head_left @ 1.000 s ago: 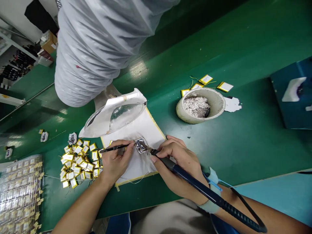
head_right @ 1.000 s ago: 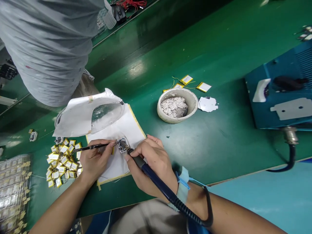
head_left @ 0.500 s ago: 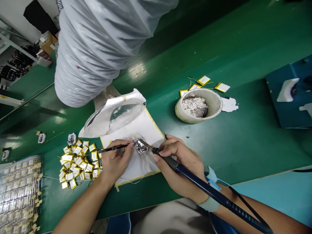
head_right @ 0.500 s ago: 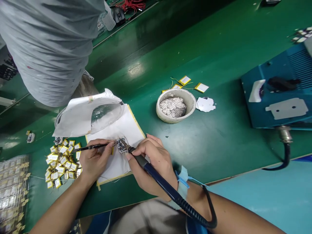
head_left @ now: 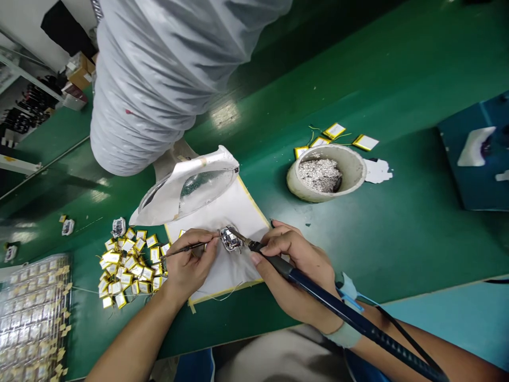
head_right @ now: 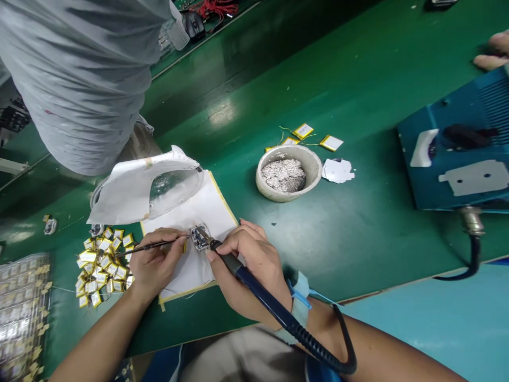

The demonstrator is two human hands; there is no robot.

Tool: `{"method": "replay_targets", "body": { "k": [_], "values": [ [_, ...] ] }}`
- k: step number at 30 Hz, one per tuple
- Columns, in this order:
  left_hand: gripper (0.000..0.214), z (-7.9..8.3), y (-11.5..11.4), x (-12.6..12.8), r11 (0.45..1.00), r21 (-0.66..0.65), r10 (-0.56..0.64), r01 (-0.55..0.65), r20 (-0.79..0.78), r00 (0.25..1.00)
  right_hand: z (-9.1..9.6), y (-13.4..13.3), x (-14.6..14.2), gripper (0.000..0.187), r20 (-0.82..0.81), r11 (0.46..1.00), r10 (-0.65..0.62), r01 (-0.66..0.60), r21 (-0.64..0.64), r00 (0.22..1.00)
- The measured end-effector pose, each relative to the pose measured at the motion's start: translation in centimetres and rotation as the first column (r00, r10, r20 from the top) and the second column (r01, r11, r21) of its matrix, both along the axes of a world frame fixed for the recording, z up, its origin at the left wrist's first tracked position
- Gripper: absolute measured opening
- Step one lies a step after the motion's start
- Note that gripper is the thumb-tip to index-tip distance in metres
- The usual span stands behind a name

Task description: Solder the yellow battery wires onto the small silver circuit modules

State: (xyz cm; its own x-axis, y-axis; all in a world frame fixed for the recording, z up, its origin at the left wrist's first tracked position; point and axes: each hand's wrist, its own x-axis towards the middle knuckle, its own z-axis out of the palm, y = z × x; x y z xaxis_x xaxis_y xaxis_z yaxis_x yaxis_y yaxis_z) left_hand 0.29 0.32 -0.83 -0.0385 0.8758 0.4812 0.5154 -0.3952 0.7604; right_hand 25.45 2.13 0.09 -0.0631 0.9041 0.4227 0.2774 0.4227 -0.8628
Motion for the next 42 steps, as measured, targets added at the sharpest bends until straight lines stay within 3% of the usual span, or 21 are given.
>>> {"method": "replay_targets", "body": {
  "k": [7, 11, 20, 29, 35, 42],
  "values": [
    [0.012, -0.47, -0.18, 0.25, 0.986, -0.015, 0.166, -0.169, -0.108, 0.98, 0.03, 0.14, -0.09, 0.023, 0.044, 1.0, 0.018, -0.019, 0.02, 0.999],
    [0.007, -0.29, -0.08, 0.33, 0.986, 0.006, 0.167, -0.168, -0.124, 0.978, 0.01, 0.21, -0.16, 0.022, 0.032, 1.0, 0.011, -0.011, 0.014, 0.999],
    [0.024, -0.64, -0.2, 0.28, 0.975, 0.003, 0.222, -0.223, -0.126, 0.967, -0.39, 0.16, -0.21, 0.023, 0.04, 0.999, 0.033, -0.034, 0.033, 0.999],
    [0.02, -0.18, -0.04, 0.43, 0.986, 0.012, 0.165, -0.165, -0.13, 0.978, -0.24, -0.19, 0.02, 0.024, -0.005, 0.999, 0.02, -0.02, -0.028, 1.0],
    [0.031, -0.25, 0.04, 0.51, 0.974, 0.004, 0.221, -0.225, -0.184, 0.958, -0.24, -0.02, 0.02, 0.023, 0.014, 0.999, 0.039, -0.039, -0.014, 0.999],
    [0.03, -0.17, -0.09, 0.55, 0.977, -0.008, 0.208, -0.213, -0.174, 0.963, -0.36, -0.03, -0.17, 0.023, 0.005, 0.999, 0.032, -0.032, -0.009, 0.999]
  ]
}}
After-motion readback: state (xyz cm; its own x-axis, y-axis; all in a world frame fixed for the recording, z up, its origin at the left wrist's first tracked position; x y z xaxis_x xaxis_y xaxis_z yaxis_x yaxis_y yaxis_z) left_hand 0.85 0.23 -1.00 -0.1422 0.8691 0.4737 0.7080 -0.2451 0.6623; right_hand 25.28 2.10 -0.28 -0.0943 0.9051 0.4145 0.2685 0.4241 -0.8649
